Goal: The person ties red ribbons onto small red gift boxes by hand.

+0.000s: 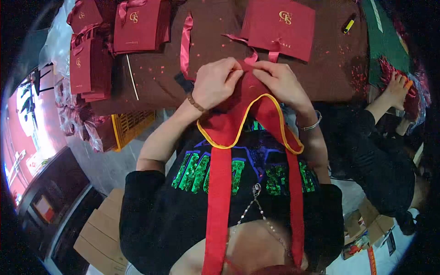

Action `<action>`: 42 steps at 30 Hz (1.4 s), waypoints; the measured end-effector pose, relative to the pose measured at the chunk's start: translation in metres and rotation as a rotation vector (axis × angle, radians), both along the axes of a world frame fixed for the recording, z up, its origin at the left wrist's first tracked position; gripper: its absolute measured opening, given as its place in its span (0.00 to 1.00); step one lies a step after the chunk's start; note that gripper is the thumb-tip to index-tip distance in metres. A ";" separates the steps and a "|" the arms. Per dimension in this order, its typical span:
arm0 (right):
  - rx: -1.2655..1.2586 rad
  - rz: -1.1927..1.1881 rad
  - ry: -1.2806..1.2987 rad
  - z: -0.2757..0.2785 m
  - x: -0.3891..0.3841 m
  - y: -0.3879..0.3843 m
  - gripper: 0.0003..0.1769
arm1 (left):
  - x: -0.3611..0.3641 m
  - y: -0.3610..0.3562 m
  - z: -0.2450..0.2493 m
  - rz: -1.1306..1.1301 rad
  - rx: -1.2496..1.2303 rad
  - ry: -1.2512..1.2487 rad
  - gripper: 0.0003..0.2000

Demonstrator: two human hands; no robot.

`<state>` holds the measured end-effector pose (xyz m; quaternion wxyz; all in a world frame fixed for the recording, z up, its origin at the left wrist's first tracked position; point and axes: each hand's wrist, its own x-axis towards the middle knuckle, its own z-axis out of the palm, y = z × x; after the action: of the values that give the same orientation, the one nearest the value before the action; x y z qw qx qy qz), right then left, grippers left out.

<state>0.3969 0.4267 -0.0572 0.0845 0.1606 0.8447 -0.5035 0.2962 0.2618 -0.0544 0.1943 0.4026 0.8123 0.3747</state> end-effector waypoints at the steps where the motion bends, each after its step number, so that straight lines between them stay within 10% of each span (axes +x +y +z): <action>1: 0.007 0.005 -0.023 0.003 -0.001 0.000 0.16 | -0.001 0.001 0.002 0.002 -0.007 0.033 0.06; 16: -0.006 0.019 0.071 -0.001 0.006 0.001 0.17 | 0.001 0.004 -0.002 0.064 -0.085 -0.145 0.07; 24: -0.141 0.028 -0.073 0.000 0.005 0.004 0.18 | 0.010 0.007 -0.004 0.010 -0.001 0.291 0.05; 42: -0.071 0.006 0.054 0.008 0.005 0.000 0.19 | 0.002 0.009 0.011 0.027 -0.038 -0.084 0.08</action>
<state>0.4018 0.4272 -0.0493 0.0689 0.1414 0.8287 -0.5372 0.2982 0.2709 -0.0430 0.2306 0.3719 0.8157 0.3784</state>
